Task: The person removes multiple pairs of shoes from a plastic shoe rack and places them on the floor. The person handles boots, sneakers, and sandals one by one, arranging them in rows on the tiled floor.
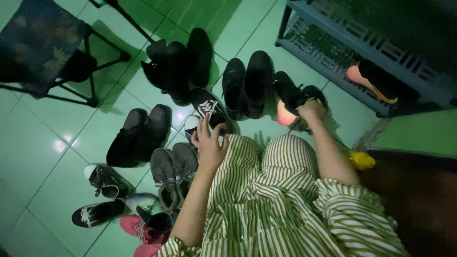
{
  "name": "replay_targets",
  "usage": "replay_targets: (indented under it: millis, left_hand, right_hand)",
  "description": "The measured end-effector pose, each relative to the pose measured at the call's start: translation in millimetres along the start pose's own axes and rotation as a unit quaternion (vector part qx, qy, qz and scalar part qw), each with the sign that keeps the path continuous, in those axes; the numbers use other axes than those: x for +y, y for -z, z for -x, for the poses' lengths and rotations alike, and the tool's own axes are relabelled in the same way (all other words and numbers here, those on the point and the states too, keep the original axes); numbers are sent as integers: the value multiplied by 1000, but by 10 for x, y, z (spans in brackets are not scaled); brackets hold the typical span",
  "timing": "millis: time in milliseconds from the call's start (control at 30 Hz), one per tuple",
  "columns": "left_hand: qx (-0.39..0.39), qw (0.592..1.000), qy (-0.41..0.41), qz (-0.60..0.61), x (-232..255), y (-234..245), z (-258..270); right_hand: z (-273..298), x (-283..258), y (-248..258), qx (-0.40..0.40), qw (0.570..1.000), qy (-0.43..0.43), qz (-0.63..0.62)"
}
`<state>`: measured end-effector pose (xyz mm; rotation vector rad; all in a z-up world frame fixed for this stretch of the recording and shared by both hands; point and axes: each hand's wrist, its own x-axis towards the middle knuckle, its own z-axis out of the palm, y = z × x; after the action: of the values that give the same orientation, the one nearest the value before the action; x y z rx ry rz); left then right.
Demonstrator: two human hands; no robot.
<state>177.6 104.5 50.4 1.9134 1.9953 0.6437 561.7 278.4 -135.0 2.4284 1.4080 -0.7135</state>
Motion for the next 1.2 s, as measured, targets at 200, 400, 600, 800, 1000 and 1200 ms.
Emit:
replay_targets:
  millis: [200, 400, 600, 800, 1000, 1200]
  left_hand:
    - [54, 998, -21, 40, -174, 103, 250]
    - [-32, 967, -173, 186, 502, 74, 328]
    - [-205, 943, -181, 189, 1413, 187, 413]
    - [-204, 949, -140, 195, 1104, -287, 541]
    - [-115, 952, -60, 277, 502, 202, 755]
    - [5, 973, -21, 229, 90, 903, 908]
  right_hand:
    - [74, 192, 697, -44, 997, 53, 44]
    - [622, 368, 1112, -53, 984, 119, 123]
    - [1836, -56, 1472, -62, 948, 140, 278]
    - [2760, -475, 1646, -51, 898, 226, 374]
    - [3423, -957, 1981, -91, 846, 415, 322]
    - [4083, -1482, 1837, -51, 799, 555, 228]
